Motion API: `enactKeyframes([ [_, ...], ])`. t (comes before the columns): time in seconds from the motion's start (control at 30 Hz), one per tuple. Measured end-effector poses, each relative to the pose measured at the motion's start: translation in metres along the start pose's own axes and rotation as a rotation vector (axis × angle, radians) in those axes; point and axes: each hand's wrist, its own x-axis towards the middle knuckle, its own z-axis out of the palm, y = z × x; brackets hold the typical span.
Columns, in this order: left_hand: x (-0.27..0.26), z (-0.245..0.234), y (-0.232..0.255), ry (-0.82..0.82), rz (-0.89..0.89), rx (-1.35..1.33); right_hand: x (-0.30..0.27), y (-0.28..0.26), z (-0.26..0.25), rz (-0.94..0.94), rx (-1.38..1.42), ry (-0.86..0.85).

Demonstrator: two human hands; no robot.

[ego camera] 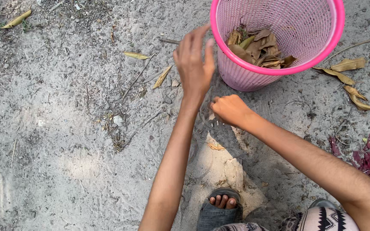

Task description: The person picks up dry leaves and small pieces of debris from the ground by hand and places them into a pink plastic basket.

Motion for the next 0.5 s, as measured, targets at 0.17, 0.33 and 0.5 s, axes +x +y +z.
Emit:
enactKeyframes([
  [0.17, -0.064, -0.026, -0.094, -0.259, -0.325, 0.271, 0.004, 0.006, -0.018, 0.150, 0.030, -0.127],
  [0.33, -0.115, -0.016, -0.164, -0.379, -0.310, 0.504, 0.004, -0.001, -0.013, 0.103, 0.004, -0.131],
  [0.5, -0.132, -0.004, -0.193, -0.447, -0.388, 0.586, 0.005, -0.010, 0.003, 0.030, 0.037, -0.097],
])
